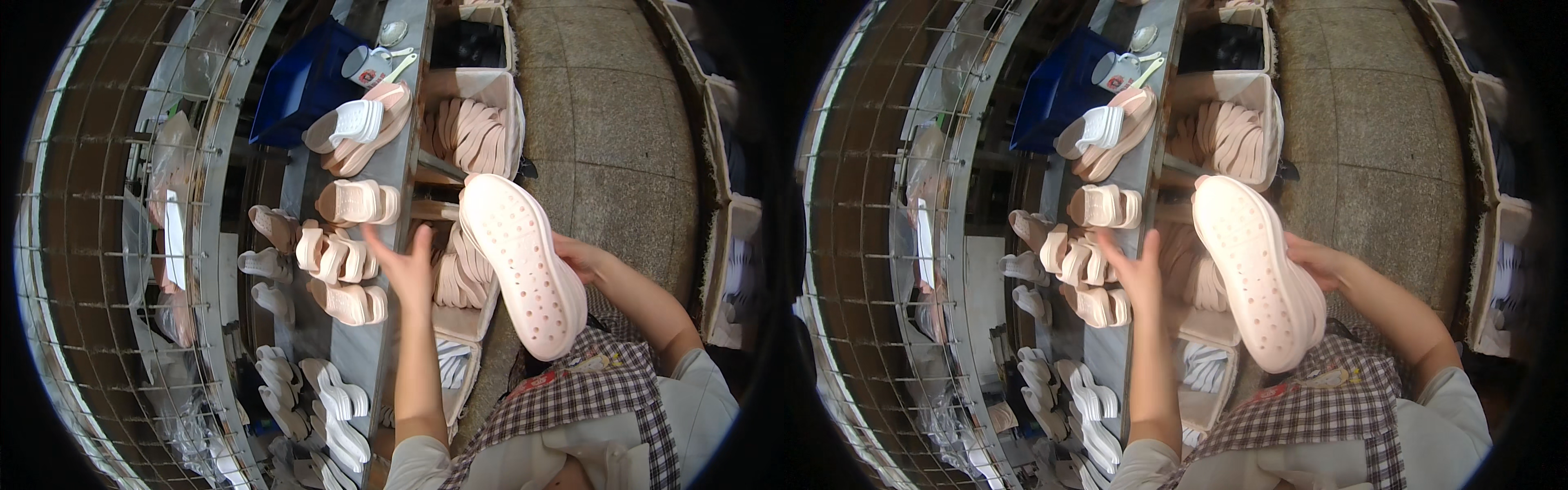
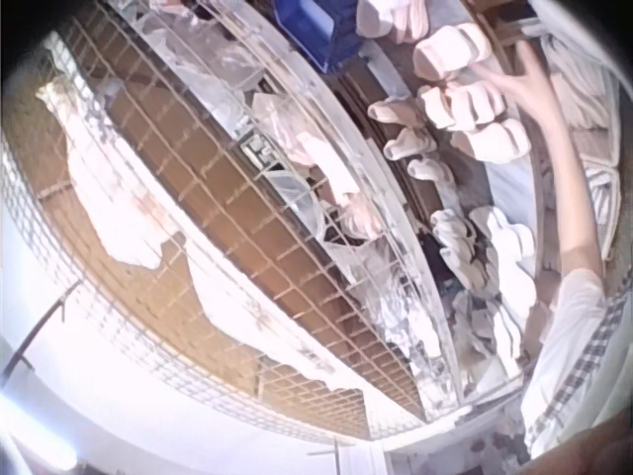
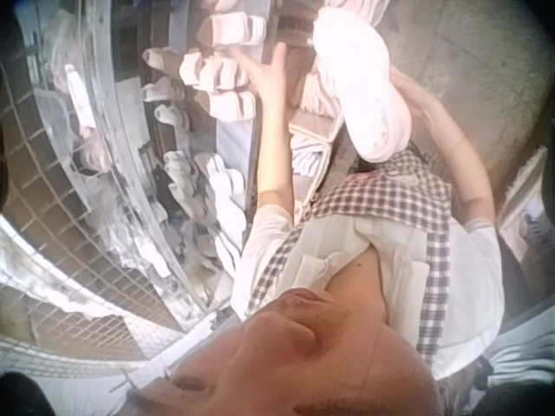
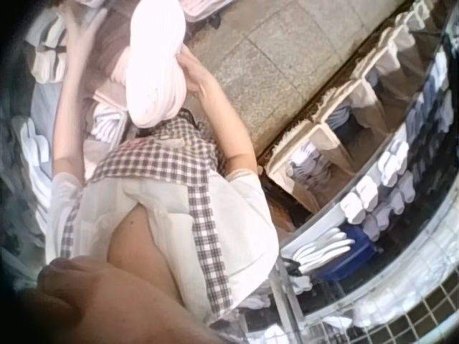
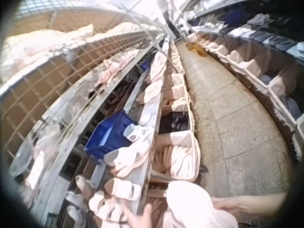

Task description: The person picks up pairs of pink and white slippers from a bin, turns them over to view the soles, and places them on a metal shelf. The person repeats this process for multiple pairs, occasionally using a small red tool to poke the sole of a slipper.

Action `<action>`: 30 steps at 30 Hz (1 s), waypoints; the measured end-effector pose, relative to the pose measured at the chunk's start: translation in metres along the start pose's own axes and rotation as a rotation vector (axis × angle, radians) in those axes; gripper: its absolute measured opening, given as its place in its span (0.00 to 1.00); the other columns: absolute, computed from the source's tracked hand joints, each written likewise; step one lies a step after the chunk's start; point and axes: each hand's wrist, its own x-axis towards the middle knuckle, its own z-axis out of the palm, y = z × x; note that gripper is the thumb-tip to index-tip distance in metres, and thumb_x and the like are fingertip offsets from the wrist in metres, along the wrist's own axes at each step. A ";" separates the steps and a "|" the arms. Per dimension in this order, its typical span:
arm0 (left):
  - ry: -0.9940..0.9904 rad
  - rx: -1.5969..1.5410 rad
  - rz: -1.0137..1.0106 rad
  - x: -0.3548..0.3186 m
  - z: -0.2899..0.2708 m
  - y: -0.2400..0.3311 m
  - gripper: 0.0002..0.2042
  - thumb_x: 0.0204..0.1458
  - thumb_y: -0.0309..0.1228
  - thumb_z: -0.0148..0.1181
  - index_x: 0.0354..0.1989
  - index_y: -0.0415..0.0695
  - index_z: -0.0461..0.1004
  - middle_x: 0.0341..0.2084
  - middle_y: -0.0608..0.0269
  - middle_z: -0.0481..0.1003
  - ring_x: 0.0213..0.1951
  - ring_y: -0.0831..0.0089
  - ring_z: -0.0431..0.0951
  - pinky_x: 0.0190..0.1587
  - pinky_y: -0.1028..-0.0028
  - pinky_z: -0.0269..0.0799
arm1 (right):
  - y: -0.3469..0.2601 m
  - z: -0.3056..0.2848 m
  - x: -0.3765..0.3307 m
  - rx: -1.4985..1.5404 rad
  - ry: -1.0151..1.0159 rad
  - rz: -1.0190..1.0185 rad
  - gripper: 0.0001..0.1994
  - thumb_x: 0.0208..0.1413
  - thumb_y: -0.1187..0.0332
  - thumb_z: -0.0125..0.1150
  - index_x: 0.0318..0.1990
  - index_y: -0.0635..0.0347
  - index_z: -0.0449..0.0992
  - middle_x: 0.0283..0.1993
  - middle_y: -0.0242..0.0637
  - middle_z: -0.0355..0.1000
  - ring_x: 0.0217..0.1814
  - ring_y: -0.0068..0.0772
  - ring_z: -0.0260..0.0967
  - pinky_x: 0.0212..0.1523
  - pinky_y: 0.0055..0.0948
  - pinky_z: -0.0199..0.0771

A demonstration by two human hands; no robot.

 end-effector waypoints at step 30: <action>-0.791 -0.283 0.381 -0.101 -0.015 0.072 0.53 0.27 0.41 0.77 0.62 0.38 0.50 0.45 0.52 0.68 0.46 0.59 0.69 0.49 0.63 0.64 | -0.014 -0.079 0.002 -0.130 -0.162 0.376 0.34 0.52 0.63 0.62 0.64 0.60 0.54 0.64 0.40 0.57 0.62 0.28 0.59 0.63 0.30 0.60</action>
